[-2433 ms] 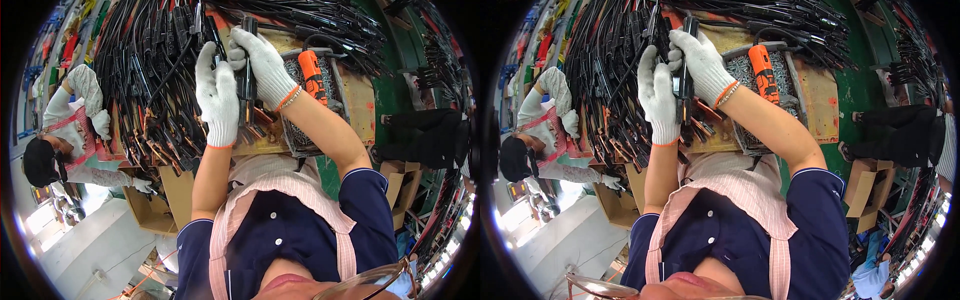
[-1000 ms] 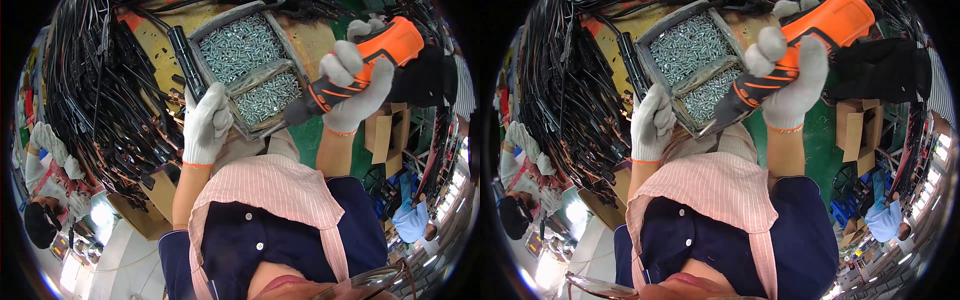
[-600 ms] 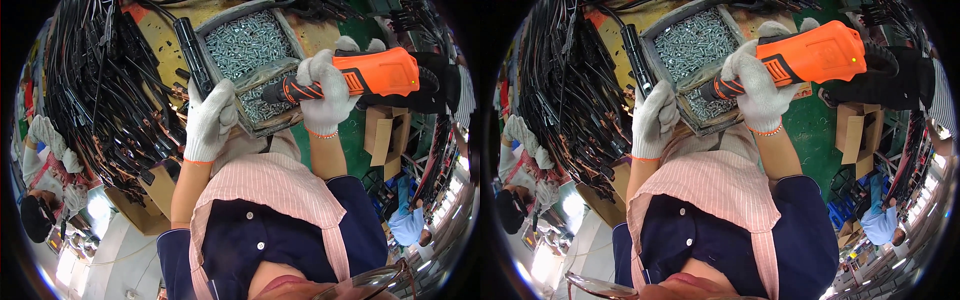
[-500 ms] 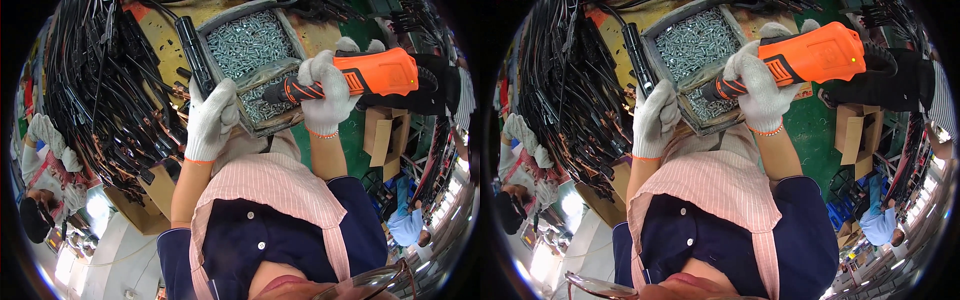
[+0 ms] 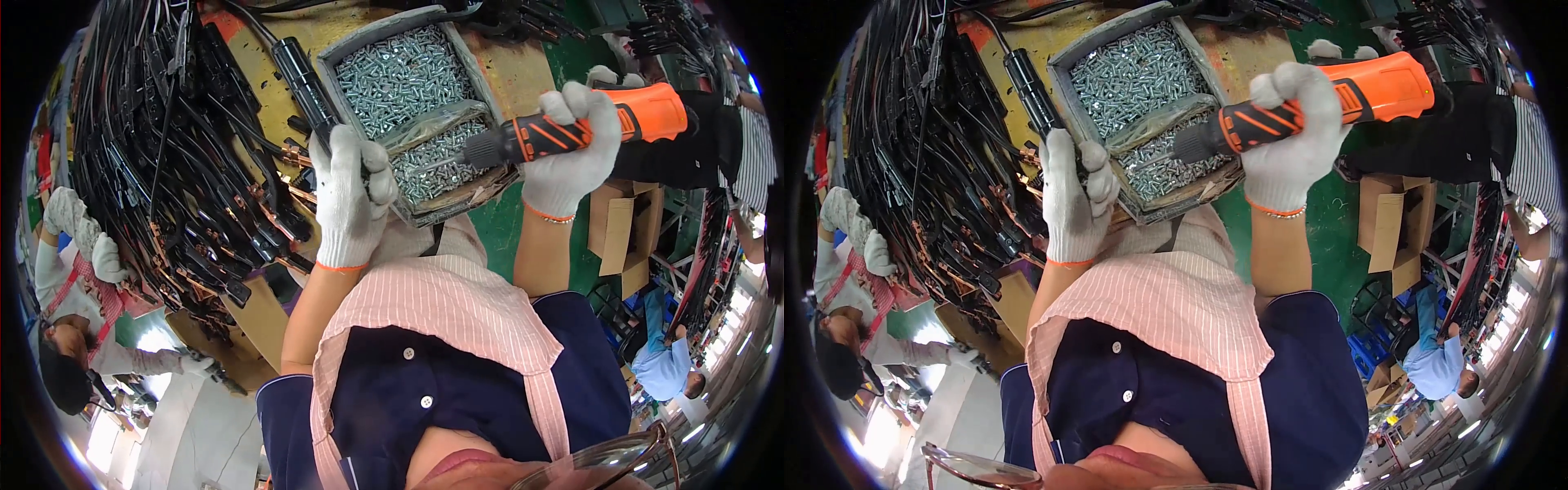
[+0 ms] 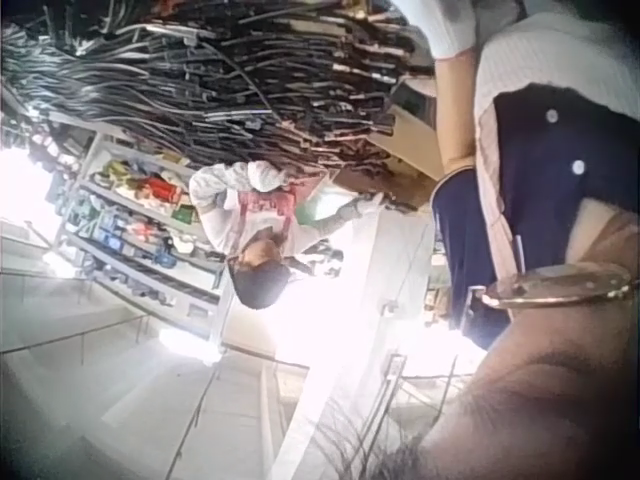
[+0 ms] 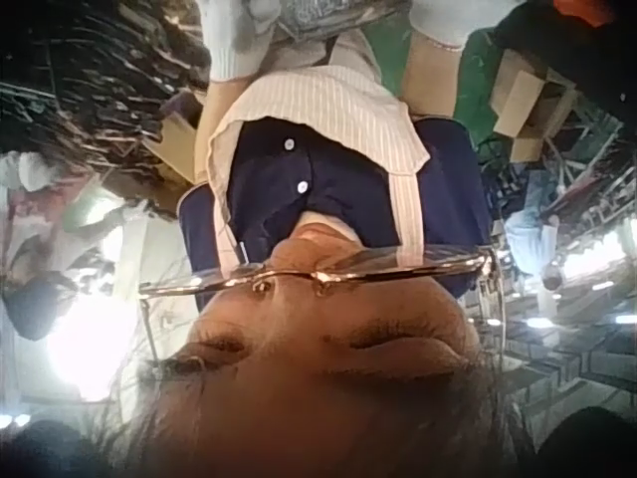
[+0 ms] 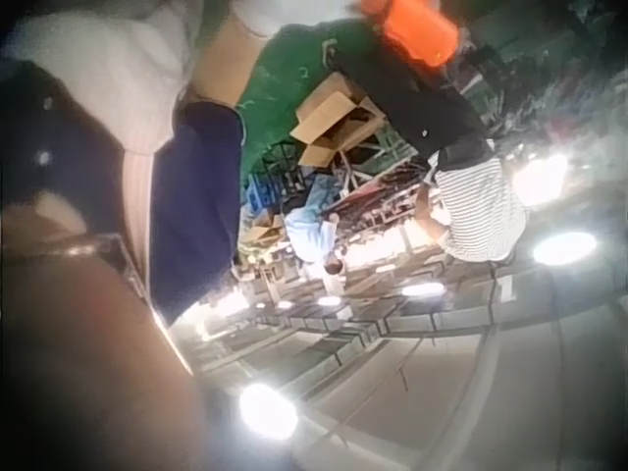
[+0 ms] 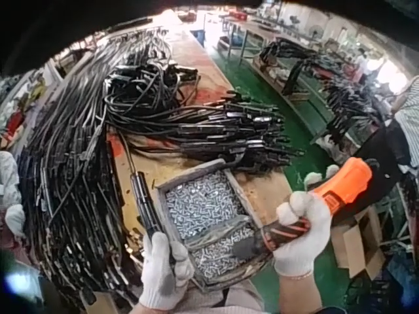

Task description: The person assembles electrical components using metal parts, plastic casings, screws, and cables. The assembly is performed with a power screwdriver.

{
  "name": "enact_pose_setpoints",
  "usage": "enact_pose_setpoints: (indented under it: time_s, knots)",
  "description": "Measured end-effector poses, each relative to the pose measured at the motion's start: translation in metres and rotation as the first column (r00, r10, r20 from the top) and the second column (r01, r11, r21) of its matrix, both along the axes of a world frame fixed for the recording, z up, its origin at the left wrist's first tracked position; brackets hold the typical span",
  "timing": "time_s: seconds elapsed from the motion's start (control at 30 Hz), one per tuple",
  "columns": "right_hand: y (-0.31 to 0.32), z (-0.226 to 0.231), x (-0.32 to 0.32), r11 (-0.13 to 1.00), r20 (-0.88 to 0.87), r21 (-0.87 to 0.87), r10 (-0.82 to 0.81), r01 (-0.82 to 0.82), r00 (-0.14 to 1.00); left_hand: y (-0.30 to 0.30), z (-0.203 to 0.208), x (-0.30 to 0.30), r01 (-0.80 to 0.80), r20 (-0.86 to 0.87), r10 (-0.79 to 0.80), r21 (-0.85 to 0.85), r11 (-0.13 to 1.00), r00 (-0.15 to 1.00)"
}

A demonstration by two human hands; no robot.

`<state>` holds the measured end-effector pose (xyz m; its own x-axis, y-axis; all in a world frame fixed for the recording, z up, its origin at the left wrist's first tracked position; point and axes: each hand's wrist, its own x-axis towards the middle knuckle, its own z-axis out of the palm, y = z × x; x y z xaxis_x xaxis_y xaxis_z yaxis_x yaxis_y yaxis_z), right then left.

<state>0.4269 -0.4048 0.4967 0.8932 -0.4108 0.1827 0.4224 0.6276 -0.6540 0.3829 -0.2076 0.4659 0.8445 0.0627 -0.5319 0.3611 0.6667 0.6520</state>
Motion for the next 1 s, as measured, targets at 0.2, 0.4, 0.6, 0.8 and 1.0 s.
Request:
enact_pose_setpoints:
  time_s: [0.2,0.4,0.6,0.8,1.0]
  knots:
    - [-0.012,-0.009,0.007,0.986,-0.095,0.013,-0.166,0.168,0.981,-0.008,-0.010,0.003,0.013,-0.132,-0.019,-0.048,0.999,0.991]
    - [-0.025,-0.015,0.014,0.982,-0.128,0.160,-0.083,0.103,0.988,-0.008,-0.002,0.006,0.026,-0.120,-0.029,-0.025,0.999,0.992]
    - [0.000,0.000,0.020,0.958,-0.069,0.285,0.007,0.013,0.998,-0.009,0.000,0.008,-0.041,-0.143,0.038,-0.025,0.999,0.989]
    - [0.023,-0.003,0.026,0.967,-0.096,0.255,0.006,0.019,0.995,-0.012,0.005,0.010,-0.078,-0.179,0.078,0.007,0.997,0.981]
    - [0.037,0.006,0.016,0.986,-0.061,0.162,-0.028,0.038,0.998,-0.005,-0.006,0.006,0.002,-0.122,-0.009,-0.051,0.999,0.993]
